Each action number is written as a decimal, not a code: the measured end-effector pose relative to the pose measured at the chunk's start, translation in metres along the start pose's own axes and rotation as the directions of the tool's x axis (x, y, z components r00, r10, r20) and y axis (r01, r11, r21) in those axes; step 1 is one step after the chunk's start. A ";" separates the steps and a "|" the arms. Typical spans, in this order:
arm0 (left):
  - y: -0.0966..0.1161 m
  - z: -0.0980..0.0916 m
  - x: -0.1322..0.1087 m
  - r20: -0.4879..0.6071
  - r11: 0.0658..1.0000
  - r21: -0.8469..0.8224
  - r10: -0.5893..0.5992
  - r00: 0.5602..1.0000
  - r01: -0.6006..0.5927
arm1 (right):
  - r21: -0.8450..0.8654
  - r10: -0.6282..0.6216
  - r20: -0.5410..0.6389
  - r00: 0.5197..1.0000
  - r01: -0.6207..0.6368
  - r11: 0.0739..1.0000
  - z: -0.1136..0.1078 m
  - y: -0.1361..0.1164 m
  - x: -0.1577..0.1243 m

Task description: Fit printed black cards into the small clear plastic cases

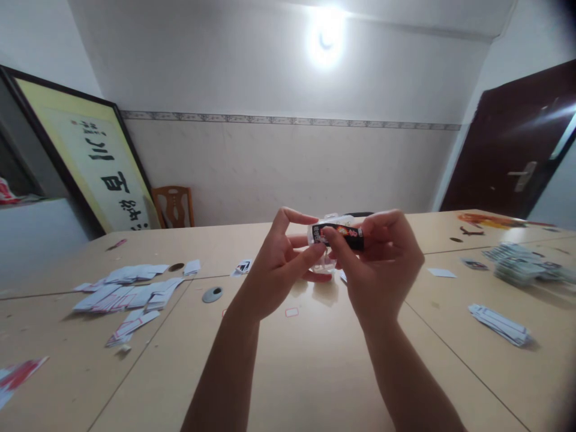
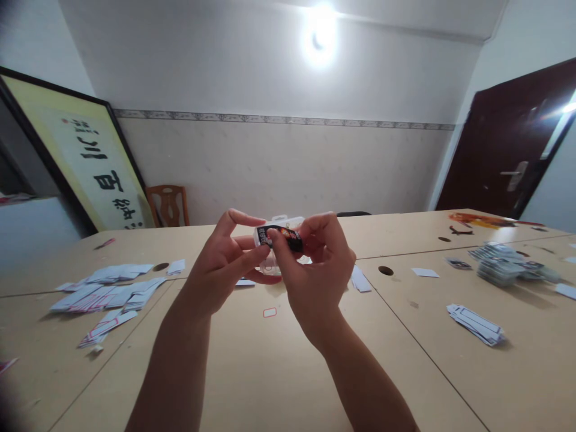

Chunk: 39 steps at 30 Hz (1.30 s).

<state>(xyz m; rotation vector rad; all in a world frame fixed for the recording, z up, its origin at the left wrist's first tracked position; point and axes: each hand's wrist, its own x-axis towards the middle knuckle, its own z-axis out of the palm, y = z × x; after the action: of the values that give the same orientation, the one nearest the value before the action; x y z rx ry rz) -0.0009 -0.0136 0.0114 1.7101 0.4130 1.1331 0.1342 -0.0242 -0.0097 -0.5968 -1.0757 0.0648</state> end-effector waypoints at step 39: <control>-0.006 0.007 0.002 -0.078 0.998 0.068 0.020 0.997 -0.015 | -0.015 0.097 0.058 0.994 -0.096 0.995 -0.003 -0.001 0.009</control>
<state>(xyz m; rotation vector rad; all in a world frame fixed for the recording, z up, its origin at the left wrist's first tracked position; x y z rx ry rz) 0.0067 -0.0136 0.0069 1.7337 0.4911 1.2145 0.1408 -0.0233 -0.0025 -0.6611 -1.1048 0.1612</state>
